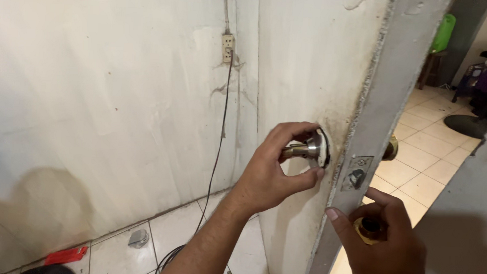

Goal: The person removes a brass doorknob from a door, working the knob and rose off the spindle by hand. They then sit on the floor and disassemble the knob mechanism, separating the latch assembly, rose plate, and cylinder parts on the tiled floor.

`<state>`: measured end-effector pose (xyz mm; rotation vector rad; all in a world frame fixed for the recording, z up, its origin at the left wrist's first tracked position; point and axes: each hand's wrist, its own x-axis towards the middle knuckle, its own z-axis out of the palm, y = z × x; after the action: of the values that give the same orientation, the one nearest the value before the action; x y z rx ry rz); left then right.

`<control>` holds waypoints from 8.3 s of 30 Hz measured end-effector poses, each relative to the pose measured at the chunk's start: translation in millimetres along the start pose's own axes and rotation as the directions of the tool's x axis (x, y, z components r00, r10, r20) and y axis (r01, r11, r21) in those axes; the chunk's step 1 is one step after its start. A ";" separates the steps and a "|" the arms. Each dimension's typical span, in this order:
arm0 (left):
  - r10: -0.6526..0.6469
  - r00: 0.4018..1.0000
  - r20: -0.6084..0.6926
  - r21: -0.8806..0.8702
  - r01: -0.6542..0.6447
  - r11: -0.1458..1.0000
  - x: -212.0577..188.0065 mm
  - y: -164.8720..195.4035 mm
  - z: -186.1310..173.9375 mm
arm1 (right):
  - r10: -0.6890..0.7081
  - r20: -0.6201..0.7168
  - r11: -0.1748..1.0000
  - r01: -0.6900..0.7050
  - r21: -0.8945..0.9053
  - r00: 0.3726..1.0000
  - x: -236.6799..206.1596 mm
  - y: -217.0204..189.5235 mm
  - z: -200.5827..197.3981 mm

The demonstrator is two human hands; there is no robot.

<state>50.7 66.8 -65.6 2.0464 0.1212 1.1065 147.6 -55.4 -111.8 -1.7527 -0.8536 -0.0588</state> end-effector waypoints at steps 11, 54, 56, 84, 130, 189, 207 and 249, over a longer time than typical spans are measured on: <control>0.001 0.999 -0.045 -0.139 -0.007 0.990 9.4 -10.1 18.4 | 0.101 0.054 0.995 -0.102 0.000 0.993 12.8 6.3 -9.6; -0.087 0.975 -0.205 -0.319 0.018 0.947 -8.5 -23.6 1.9 | 0.005 -0.041 0.999 -0.003 0.048 0.999 12.0 14.3 -7.8; -0.128 0.949 -0.287 -0.343 0.023 0.939 -23.4 -27.1 -6.0 | 0.001 -0.030 0.999 0.001 0.050 1.000 11.6 18.1 -10.6; -0.479 0.730 -0.488 -0.444 0.265 0.856 -192.0 18.9 -19.5 | -0.351 0.472 0.916 0.193 0.351 0.809 -83.8 -33.2 74.3; -0.536 0.588 -0.605 0.047 0.699 0.714 -203.3 -101.8 -53.6 | -0.206 0.735 0.975 0.200 0.097 0.647 -67.3 33.8 203.7; -0.697 0.615 -0.369 -0.574 0.439 0.691 -211.6 -140.1 -51.5 | -0.020 0.901 0.872 -0.434 0.228 0.434 -34.6 46.6 207.5; -0.569 0.704 -0.425 -0.167 0.557 0.814 -207.9 -126.6 -58.1 | 0.001 0.919 0.918 -0.366 0.156 0.394 -30.6 43.1 204.7; -0.708 0.638 -0.301 -0.799 0.236 0.552 -213.6 -142.3 -51.4 | 0.030 0.998 0.699 -0.715 0.023 0.062 -26.8 54.5 209.0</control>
<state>-80.6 104.6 -288.9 0.8014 0.5063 1.1351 81.6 103.3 -245.4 -1.1976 -1.0254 1.8113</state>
